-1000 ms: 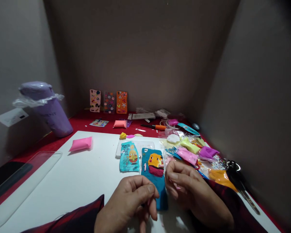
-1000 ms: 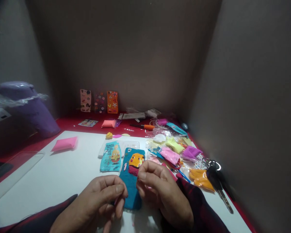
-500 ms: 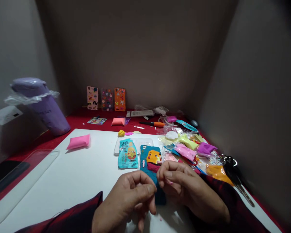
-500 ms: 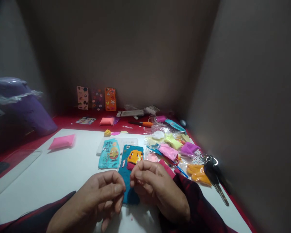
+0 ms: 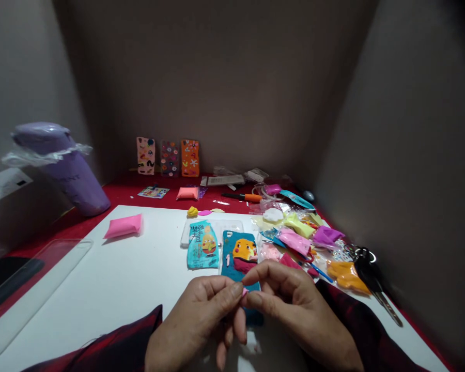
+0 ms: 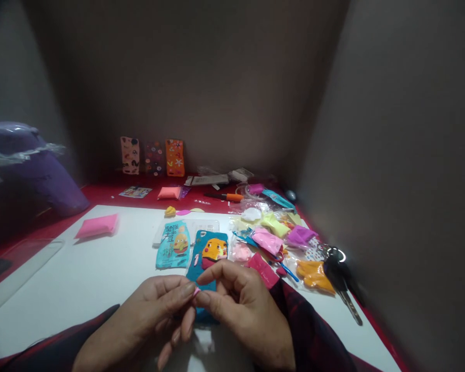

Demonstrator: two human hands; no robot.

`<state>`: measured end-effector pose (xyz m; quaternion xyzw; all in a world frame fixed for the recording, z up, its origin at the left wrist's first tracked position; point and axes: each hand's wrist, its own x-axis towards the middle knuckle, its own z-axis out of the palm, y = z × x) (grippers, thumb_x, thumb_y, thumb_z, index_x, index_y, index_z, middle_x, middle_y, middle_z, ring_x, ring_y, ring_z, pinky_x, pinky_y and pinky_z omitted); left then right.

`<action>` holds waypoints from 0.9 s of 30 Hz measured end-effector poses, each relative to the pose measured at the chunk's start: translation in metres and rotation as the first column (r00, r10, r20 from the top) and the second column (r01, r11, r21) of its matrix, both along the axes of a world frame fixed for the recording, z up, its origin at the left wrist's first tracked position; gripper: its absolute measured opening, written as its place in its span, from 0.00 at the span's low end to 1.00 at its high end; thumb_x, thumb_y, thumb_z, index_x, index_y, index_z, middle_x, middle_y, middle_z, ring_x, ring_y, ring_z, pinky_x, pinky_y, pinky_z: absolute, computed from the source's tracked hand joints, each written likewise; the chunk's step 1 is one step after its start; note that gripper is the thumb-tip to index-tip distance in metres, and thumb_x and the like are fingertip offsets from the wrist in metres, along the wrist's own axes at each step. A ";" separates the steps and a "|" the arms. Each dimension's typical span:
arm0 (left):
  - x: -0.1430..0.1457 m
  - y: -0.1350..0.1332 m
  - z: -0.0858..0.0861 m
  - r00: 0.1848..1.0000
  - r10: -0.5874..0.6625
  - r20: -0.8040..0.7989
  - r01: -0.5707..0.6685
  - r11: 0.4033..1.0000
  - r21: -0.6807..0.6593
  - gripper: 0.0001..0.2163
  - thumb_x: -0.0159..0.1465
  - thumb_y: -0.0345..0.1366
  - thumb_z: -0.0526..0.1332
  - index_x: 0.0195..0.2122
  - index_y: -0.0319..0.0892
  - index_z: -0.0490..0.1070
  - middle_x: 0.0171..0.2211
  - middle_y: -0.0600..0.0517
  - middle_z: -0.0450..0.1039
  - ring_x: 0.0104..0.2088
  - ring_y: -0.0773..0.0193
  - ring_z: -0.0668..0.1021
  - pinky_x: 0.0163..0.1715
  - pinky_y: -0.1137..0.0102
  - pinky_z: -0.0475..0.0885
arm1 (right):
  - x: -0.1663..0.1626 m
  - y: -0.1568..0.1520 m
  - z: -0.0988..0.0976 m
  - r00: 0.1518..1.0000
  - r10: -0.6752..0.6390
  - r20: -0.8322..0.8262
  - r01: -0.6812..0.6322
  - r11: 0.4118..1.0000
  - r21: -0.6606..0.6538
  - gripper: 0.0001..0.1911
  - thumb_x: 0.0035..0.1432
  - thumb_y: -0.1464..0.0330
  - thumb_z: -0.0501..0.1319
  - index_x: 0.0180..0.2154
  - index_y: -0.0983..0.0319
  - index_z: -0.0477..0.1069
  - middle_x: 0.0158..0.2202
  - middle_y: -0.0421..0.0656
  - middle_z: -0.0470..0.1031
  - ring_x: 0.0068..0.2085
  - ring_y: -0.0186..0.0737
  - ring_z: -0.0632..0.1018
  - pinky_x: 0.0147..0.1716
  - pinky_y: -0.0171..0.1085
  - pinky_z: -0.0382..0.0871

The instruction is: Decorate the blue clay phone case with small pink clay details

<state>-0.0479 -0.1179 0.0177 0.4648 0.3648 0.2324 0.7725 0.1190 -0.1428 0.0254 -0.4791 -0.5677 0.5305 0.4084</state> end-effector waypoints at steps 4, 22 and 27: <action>0.000 0.000 0.000 0.999 0.014 -0.051 -0.013 1.000 0.024 0.18 0.60 0.50 0.57 0.26 0.37 0.65 0.17 0.54 0.68 0.11 0.77 0.65 0.12 0.81 0.61 | -0.001 -0.004 -0.003 0.995 -0.004 0.098 -0.008 0.993 0.121 0.07 0.57 0.65 0.61 0.34 0.62 0.73 0.21 0.35 0.65 0.23 0.28 0.63 0.22 0.29 0.55; -0.002 0.001 -0.005 0.998 0.016 0.058 -0.015 0.999 -0.031 0.15 0.60 0.46 0.59 0.28 0.39 0.64 0.18 0.54 0.70 0.11 0.76 0.66 0.11 0.81 0.60 | 0.001 -0.002 0.000 0.992 -0.087 0.091 0.079 0.993 0.088 0.13 0.54 0.61 0.63 0.38 0.63 0.72 0.21 0.35 0.62 0.23 0.29 0.62 0.22 0.29 0.55; -0.001 -0.001 -0.001 1.000 0.010 0.001 -0.010 1.000 0.001 0.16 0.61 0.47 0.58 0.28 0.38 0.64 0.18 0.54 0.70 0.11 0.77 0.66 0.10 0.82 0.60 | 0.000 -0.001 0.003 0.993 -0.032 0.115 0.017 0.991 0.131 0.13 0.58 0.62 0.58 0.28 0.65 0.71 0.24 0.39 0.68 0.26 0.31 0.66 0.25 0.31 0.59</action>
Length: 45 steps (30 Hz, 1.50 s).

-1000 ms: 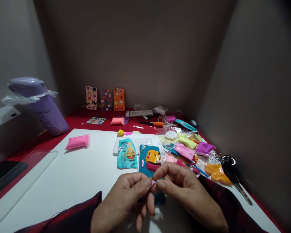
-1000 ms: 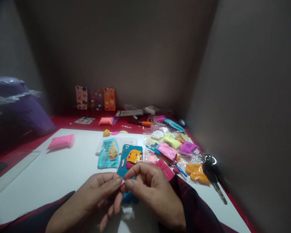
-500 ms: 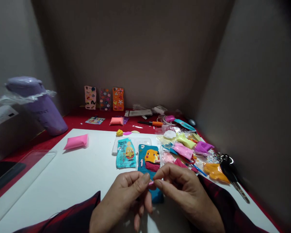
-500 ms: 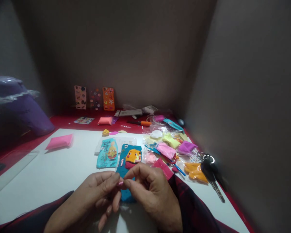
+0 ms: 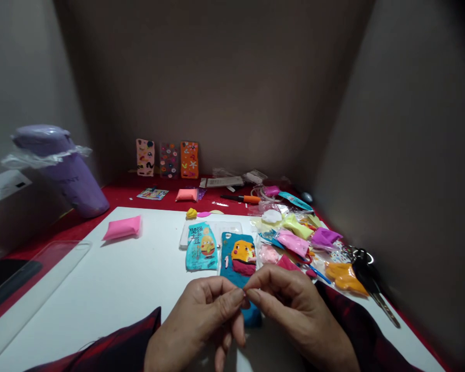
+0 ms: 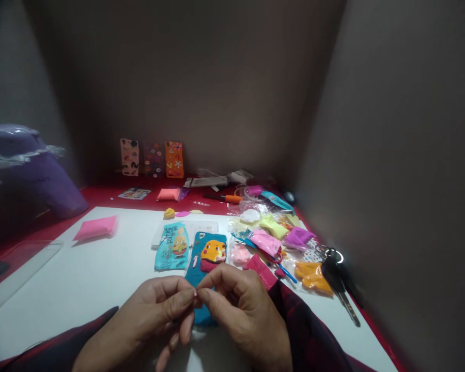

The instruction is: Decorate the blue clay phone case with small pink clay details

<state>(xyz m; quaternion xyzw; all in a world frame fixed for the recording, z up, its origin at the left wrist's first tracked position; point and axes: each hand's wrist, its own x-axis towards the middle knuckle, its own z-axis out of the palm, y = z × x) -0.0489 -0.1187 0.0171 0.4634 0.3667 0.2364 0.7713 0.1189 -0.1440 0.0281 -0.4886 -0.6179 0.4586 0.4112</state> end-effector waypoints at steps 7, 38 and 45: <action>0.000 0.001 -0.001 1.000 0.024 -0.002 -0.024 1.000 -0.007 0.15 0.60 0.46 0.59 0.27 0.37 0.65 0.17 0.53 0.70 0.10 0.77 0.65 0.09 0.83 0.60 | 0.002 0.001 -0.001 1.000 -0.023 -0.008 0.023 1.000 0.003 0.12 0.58 0.63 0.59 0.28 0.64 0.72 0.25 0.40 0.71 0.28 0.32 0.69 0.28 0.31 0.62; 0.001 0.001 -0.006 0.999 0.037 0.029 -0.035 0.999 -0.037 0.17 0.62 0.49 0.55 0.32 0.37 0.67 0.18 0.52 0.72 0.09 0.75 0.66 0.08 0.82 0.60 | 0.006 0.003 -0.007 0.995 -0.089 0.039 0.085 0.992 0.089 0.10 0.55 0.62 0.62 0.37 0.60 0.74 0.21 0.36 0.69 0.24 0.31 0.68 0.23 0.29 0.61; 0.001 0.002 -0.003 1.000 -0.014 0.028 0.015 0.998 -0.055 0.18 0.62 0.49 0.55 0.32 0.37 0.67 0.18 0.51 0.71 0.10 0.75 0.66 0.09 0.81 0.61 | 0.002 0.002 0.000 0.999 -0.021 0.033 0.020 0.999 0.027 0.12 0.60 0.64 0.57 0.27 0.63 0.70 0.25 0.39 0.70 0.28 0.32 0.69 0.27 0.30 0.62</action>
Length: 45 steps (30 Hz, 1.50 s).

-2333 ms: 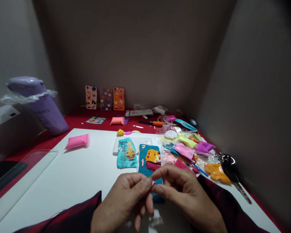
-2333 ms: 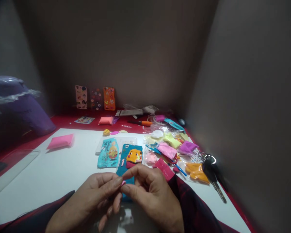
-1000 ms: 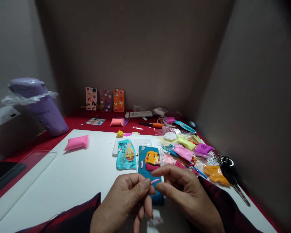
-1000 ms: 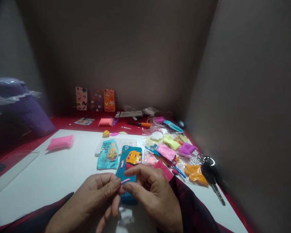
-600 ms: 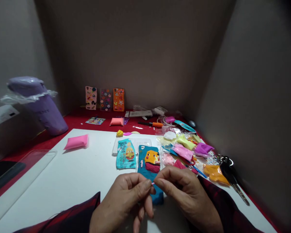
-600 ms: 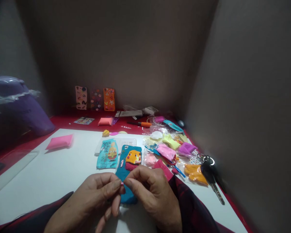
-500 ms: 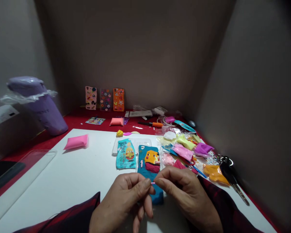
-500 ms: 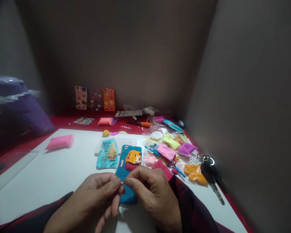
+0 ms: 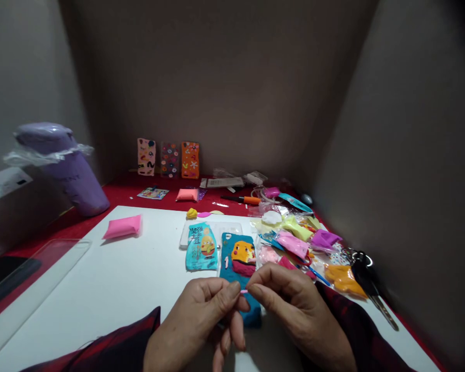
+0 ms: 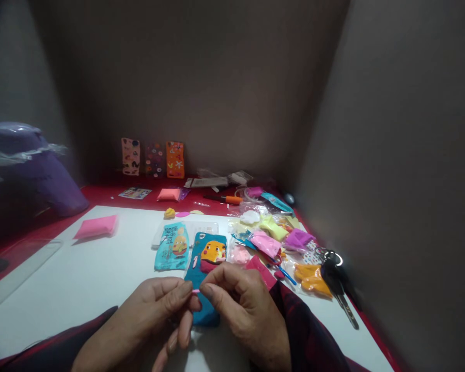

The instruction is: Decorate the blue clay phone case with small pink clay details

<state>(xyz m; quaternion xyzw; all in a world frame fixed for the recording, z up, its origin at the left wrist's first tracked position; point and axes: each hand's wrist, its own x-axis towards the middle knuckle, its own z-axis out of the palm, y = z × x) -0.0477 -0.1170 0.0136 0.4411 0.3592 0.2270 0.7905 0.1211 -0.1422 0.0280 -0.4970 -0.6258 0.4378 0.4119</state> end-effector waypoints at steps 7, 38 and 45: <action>0.000 -0.001 0.004 0.998 0.048 -0.045 -0.045 0.997 0.068 0.18 0.58 0.51 0.59 0.30 0.38 0.66 0.21 0.51 0.72 0.11 0.74 0.67 0.10 0.80 0.61 | 0.002 0.001 -0.003 0.997 0.009 0.071 -0.013 0.998 0.057 0.14 0.60 0.62 0.56 0.26 0.64 0.70 0.24 0.38 0.68 0.26 0.31 0.68 0.26 0.31 0.61; -0.002 0.000 0.001 0.999 0.025 0.039 -0.026 0.999 0.019 0.14 0.61 0.45 0.58 0.30 0.37 0.66 0.19 0.52 0.70 0.12 0.74 0.66 0.12 0.80 0.63 | 0.007 0.002 -0.004 0.999 -0.006 -0.045 0.004 0.999 -0.036 0.13 0.52 0.60 0.65 0.35 0.62 0.73 0.17 0.32 0.55 0.20 0.28 0.58 0.19 0.30 0.50; 0.000 -0.003 0.006 0.998 0.056 0.025 -0.057 0.997 0.045 0.17 0.62 0.48 0.55 0.29 0.37 0.67 0.19 0.51 0.70 0.12 0.75 0.65 0.12 0.80 0.61 | 0.003 0.001 0.001 0.999 0.008 -0.044 -0.009 1.000 -0.026 0.10 0.57 0.62 0.61 0.29 0.63 0.71 0.24 0.38 0.69 0.27 0.31 0.68 0.26 0.30 0.60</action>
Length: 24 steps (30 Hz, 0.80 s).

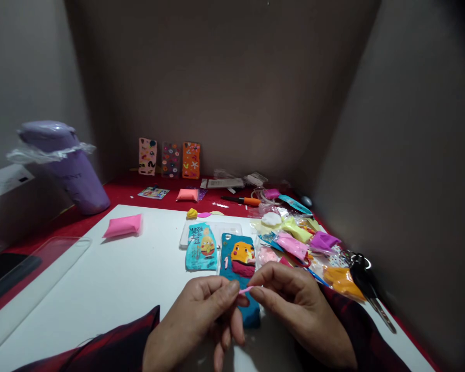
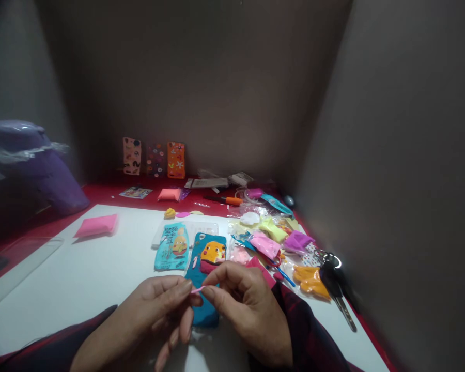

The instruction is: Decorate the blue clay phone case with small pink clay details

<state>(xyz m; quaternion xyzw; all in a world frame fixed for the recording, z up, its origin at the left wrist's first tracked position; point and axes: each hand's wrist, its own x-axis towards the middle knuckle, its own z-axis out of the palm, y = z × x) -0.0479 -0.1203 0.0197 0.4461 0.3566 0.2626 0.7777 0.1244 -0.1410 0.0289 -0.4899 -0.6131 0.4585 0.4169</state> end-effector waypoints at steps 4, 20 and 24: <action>-0.001 0.001 0.005 1.000 0.009 0.011 -0.009 1.000 0.005 0.21 0.62 0.51 0.52 0.27 0.36 0.68 0.19 0.51 0.70 0.12 0.76 0.65 0.14 0.80 0.62 | 0.002 0.000 -0.001 0.999 0.005 0.032 -0.005 1.000 -0.015 0.12 0.57 0.61 0.60 0.29 0.64 0.71 0.23 0.38 0.68 0.25 0.31 0.66 0.24 0.31 0.58; 0.001 0.001 0.003 0.993 0.038 -0.108 -0.033 0.999 0.043 0.14 0.58 0.45 0.60 0.27 0.38 0.67 0.20 0.51 0.71 0.13 0.74 0.66 0.14 0.78 0.61 | 0.006 0.000 -0.006 0.994 0.024 0.102 -0.028 0.999 0.041 0.12 0.57 0.62 0.60 0.28 0.64 0.74 0.22 0.38 0.67 0.24 0.30 0.64 0.23 0.31 0.57; 0.000 0.001 0.004 0.993 0.021 -0.117 -0.018 1.000 0.025 0.12 0.57 0.43 0.61 0.27 0.37 0.67 0.20 0.51 0.71 0.13 0.74 0.65 0.13 0.78 0.60 | 0.006 0.000 -0.007 0.997 0.019 0.080 -0.021 0.999 0.030 0.11 0.57 0.61 0.60 0.30 0.63 0.74 0.22 0.37 0.67 0.24 0.30 0.65 0.23 0.31 0.57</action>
